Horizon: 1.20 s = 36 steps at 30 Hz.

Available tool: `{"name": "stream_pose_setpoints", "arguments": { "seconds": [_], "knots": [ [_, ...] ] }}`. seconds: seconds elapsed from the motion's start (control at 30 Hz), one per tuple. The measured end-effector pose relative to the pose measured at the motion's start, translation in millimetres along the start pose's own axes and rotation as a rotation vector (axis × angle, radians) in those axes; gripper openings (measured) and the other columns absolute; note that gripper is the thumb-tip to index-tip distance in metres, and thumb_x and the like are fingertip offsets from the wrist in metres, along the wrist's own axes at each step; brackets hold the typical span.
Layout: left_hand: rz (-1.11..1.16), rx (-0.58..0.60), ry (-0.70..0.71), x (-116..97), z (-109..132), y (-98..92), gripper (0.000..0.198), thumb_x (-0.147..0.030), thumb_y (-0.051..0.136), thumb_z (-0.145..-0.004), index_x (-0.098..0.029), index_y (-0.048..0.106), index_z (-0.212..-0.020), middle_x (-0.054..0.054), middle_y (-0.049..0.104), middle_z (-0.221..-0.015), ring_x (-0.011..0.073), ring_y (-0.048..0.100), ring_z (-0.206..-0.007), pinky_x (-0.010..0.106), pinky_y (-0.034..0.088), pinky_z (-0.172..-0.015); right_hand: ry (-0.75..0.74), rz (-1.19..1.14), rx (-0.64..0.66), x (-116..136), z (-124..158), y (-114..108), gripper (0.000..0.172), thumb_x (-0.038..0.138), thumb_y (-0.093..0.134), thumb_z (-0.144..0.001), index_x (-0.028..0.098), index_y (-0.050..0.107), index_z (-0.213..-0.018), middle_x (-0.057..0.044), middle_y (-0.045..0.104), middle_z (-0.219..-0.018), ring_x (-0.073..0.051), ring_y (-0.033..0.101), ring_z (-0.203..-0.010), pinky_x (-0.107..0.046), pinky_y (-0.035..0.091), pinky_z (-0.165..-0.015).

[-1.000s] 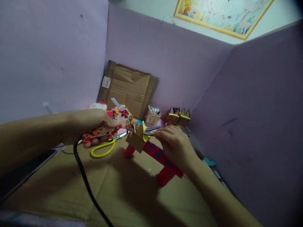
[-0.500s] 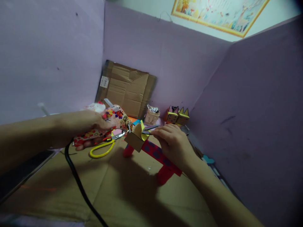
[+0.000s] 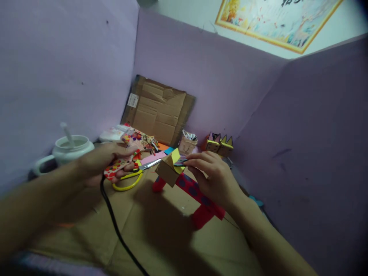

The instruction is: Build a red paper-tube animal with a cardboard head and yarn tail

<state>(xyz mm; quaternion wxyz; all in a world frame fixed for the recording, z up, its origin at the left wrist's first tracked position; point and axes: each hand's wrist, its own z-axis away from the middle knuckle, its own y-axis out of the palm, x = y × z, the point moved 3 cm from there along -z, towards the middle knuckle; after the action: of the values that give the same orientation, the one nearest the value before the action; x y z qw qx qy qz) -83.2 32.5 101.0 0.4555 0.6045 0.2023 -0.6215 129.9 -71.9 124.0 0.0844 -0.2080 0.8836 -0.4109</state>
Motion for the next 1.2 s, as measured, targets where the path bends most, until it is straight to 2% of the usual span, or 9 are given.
{"name": "stream_pose_setpoints", "arguments": {
  "seconds": [0.1,0.17,0.3,0.47,0.57,0.7,0.87,1.0,1.2],
  "knots": [
    [0.045,0.05,-0.006,14,-12,3.0,0.015,-0.018,0.047,-0.08,-0.014,0.048,-0.065,0.002,0.052,-0.052,0.007,0.04,-0.036,0.014,0.029,-0.029,-0.014,-0.013,0.065,2,-9,0,0.014,0.018,0.055,-0.082,0.019,0.065,-0.092,-0.005,0.068,-0.097,-0.02,0.058,-0.089,-0.036,0.043,-0.08],
    [0.13,0.031,0.037,21,-21,4.1,0.014,-0.019,0.045,-0.082,-0.014,0.047,-0.069,0.003,0.055,-0.056,0.0073,0.042,-0.037,0.014,0.029,-0.03,-0.011,0.007,0.134,4,-18,-2,0.015,0.025,0.055,-0.083,0.018,0.064,-0.093,-0.006,0.068,-0.094,-0.021,0.058,-0.088,-0.037,0.042,-0.08],
    [0.234,0.008,0.038,34,-36,8.4,0.018,-0.027,0.043,-0.084,-0.014,0.047,-0.072,0.007,0.059,-0.061,0.0078,0.041,-0.035,0.017,0.029,-0.029,-0.01,0.048,0.265,9,-38,-11,0.033,0.038,0.038,-0.091,0.018,0.064,-0.091,-0.007,0.066,-0.087,-0.021,0.057,-0.086,-0.037,0.04,-0.079],
    [0.378,0.026,0.047,51,-45,12.6,0.018,-0.03,0.045,-0.083,-0.013,0.049,-0.083,0.01,0.064,-0.072,0.0085,0.045,-0.035,0.018,0.032,-0.029,-0.014,0.097,0.469,6,-63,-17,0.058,0.046,0.017,-0.093,0.019,0.06,-0.066,-0.006,0.065,-0.08,-0.022,0.057,-0.087,-0.037,0.039,-0.079],
    [0.454,0.049,0.026,60,-48,15.0,0.022,-0.032,0.045,-0.083,-0.013,0.05,-0.093,0.009,0.064,-0.074,0.0097,0.049,-0.036,0.018,0.034,-0.03,-0.025,0.141,0.594,5,-70,-11,0.06,0.048,0.014,-0.093,0.02,0.06,-0.067,-0.005,0.066,-0.085,-0.023,0.056,-0.092,-0.038,0.038,-0.082],
    [0.439,0.058,-0.014,67,-50,19.4,0.026,-0.035,0.045,-0.084,-0.012,0.051,-0.095,0.006,0.06,-0.064,0.0108,0.051,-0.038,0.017,0.034,-0.031,-0.057,0.178,0.713,9,-69,-1,0.058,0.049,0.014,-0.093,0.021,0.06,-0.073,-0.006,0.065,-0.088,-0.024,0.054,-0.098,-0.042,0.037,-0.086],
    [0.41,0.004,0.004,73,-50,24.7,0.017,-0.028,0.051,-0.08,-0.013,0.054,-0.086,0.004,0.06,-0.067,0.0094,0.051,-0.038,0.018,0.034,-0.031,-0.052,0.151,0.741,11,-63,3,0.052,0.046,0.016,-0.093,0.022,0.061,-0.083,-0.004,0.066,-0.092,-0.024,0.051,-0.105,-0.045,0.033,-0.093],
    [0.37,0.032,-0.001,79,-50,33.2,0.014,-0.024,0.057,-0.075,-0.01,0.058,-0.075,0.004,0.057,-0.054,0.0108,0.048,-0.035,0.019,0.034,-0.031,-0.045,0.128,0.744,13,-61,3,0.049,0.046,0.018,-0.093,0.023,0.061,-0.092,-0.003,0.065,-0.103,-0.025,0.049,-0.11,-0.047,0.03,-0.095],
    [0.359,0.017,0.034,79,-48,39.9,0.008,-0.018,0.057,-0.074,-0.011,0.058,-0.074,0.0,0.054,-0.048,0.0094,0.046,-0.033,0.019,0.035,-0.032,-0.069,0.122,0.73,18,-59,4,0.045,0.043,0.021,-0.094,0.024,0.061,-0.085,-0.002,0.066,-0.099,-0.024,0.047,-0.112,-0.047,0.027,-0.098]
  ]
}}
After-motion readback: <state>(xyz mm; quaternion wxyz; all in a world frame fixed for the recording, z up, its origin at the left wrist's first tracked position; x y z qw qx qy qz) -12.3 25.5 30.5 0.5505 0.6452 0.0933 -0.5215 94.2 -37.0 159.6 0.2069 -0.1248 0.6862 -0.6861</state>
